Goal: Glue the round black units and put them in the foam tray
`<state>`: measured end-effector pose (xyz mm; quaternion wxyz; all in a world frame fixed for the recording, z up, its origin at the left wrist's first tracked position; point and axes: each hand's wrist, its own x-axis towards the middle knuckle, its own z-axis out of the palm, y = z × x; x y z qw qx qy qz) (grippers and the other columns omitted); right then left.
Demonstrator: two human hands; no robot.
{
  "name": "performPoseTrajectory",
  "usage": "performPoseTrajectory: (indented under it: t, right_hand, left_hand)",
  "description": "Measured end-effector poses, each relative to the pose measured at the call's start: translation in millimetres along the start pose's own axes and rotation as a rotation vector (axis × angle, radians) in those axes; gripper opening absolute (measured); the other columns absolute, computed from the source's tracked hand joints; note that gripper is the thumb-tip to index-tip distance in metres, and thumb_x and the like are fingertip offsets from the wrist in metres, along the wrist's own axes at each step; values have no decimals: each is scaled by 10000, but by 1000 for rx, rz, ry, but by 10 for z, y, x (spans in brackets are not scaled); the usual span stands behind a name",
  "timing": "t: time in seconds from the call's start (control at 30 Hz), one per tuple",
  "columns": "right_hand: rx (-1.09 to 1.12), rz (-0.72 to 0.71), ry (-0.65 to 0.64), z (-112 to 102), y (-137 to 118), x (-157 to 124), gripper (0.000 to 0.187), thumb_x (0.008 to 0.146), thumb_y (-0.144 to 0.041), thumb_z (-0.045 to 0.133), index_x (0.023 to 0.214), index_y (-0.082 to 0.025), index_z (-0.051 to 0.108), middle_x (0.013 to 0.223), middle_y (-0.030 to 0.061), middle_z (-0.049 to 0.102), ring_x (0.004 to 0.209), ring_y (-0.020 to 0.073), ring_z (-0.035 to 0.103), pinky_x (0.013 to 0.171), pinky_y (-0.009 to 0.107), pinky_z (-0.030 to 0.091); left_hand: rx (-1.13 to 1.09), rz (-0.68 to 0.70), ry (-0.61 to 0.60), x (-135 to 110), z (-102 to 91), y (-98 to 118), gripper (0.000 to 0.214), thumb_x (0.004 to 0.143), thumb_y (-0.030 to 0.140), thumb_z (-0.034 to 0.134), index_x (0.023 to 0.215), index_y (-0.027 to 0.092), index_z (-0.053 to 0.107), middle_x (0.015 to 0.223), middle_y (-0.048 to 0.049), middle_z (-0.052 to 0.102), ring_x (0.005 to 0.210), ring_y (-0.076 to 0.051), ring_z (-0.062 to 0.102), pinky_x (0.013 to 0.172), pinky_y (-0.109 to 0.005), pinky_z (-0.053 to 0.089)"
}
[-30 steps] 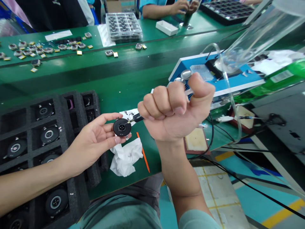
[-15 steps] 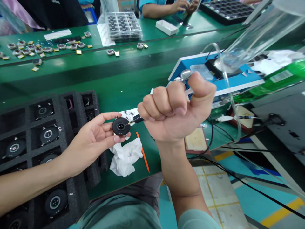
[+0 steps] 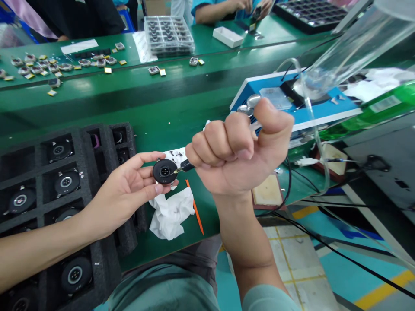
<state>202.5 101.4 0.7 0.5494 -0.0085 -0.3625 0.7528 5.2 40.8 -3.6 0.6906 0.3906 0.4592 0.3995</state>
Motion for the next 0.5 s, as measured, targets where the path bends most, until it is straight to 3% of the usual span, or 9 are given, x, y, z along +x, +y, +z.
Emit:
performPoseTrajectory:
  t: [0.2, 0.5]
  right_hand:
    - [82, -59, 32, -58, 64, -34, 536, 921, -394, 575, 495, -218, 302, 483, -43, 239, 467, 132, 234, 512, 324, 252]
    - [44, -110, 90, 49, 106, 16, 579, 947, -274, 537, 484, -208, 197, 463, -58, 165, 449, 116, 140, 473, 307, 213]
  left_hand:
    - [5, -9, -3, 0, 15, 8, 490, 808, 42, 734, 1244, 183, 561, 988, -37, 747, 914, -166, 727, 930, -351, 570]
    - [16, -38, -2, -17, 19, 10, 492, 812, 32, 722, 1246, 175, 542, 978, -41, 745, 900, -164, 736, 894, -324, 564]
